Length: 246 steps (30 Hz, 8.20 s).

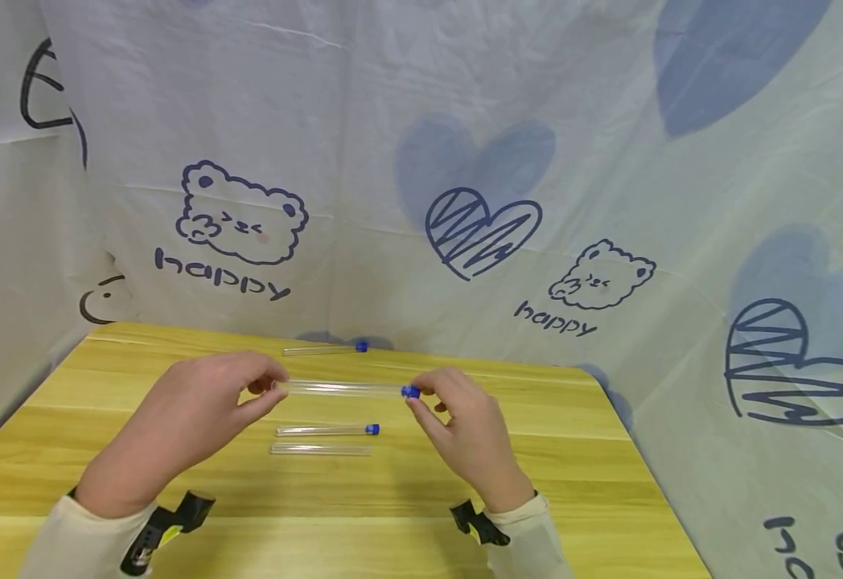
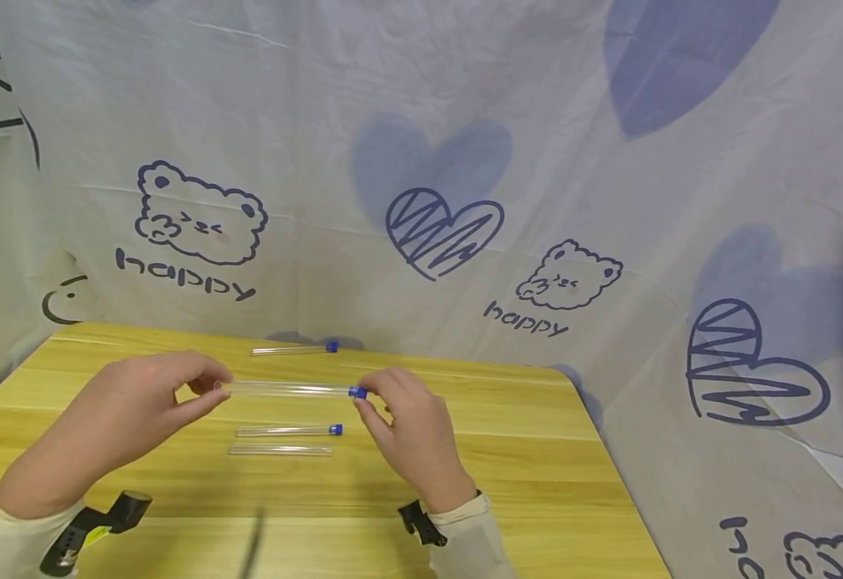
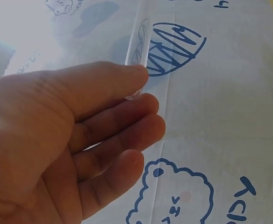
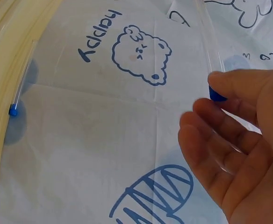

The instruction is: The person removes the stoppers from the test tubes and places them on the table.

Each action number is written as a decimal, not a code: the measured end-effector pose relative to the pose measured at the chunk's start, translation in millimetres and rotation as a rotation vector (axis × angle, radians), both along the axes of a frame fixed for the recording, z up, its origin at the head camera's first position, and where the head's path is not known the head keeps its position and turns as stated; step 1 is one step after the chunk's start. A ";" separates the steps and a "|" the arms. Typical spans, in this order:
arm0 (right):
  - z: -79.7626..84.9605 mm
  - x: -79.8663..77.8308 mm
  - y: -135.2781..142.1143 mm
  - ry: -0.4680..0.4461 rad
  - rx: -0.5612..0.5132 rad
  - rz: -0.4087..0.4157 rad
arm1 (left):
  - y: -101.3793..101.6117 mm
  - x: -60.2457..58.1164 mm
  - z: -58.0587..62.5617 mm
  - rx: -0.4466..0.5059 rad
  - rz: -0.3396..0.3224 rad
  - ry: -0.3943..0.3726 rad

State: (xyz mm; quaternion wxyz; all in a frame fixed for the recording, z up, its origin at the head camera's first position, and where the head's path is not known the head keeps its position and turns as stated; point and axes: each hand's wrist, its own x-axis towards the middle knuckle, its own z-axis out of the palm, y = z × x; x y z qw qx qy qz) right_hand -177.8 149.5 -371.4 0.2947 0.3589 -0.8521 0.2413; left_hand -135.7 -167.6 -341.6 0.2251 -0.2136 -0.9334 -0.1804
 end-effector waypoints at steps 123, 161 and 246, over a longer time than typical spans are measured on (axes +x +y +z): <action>0.5 -4.3 8.2 -0.094 0.026 -0.069 | -3.8 -87.0 -118.1 -0.019 -0.002 -0.267; 3.8 -1.6 9.7 -0.147 0.022 -0.074 | -6.5 -95.4 -141.1 -0.003 -0.001 -0.359; -3.8 -4.4 3.2 -0.204 0.114 -0.153 | -17.4 -30.6 -22.9 0.057 0.015 -0.443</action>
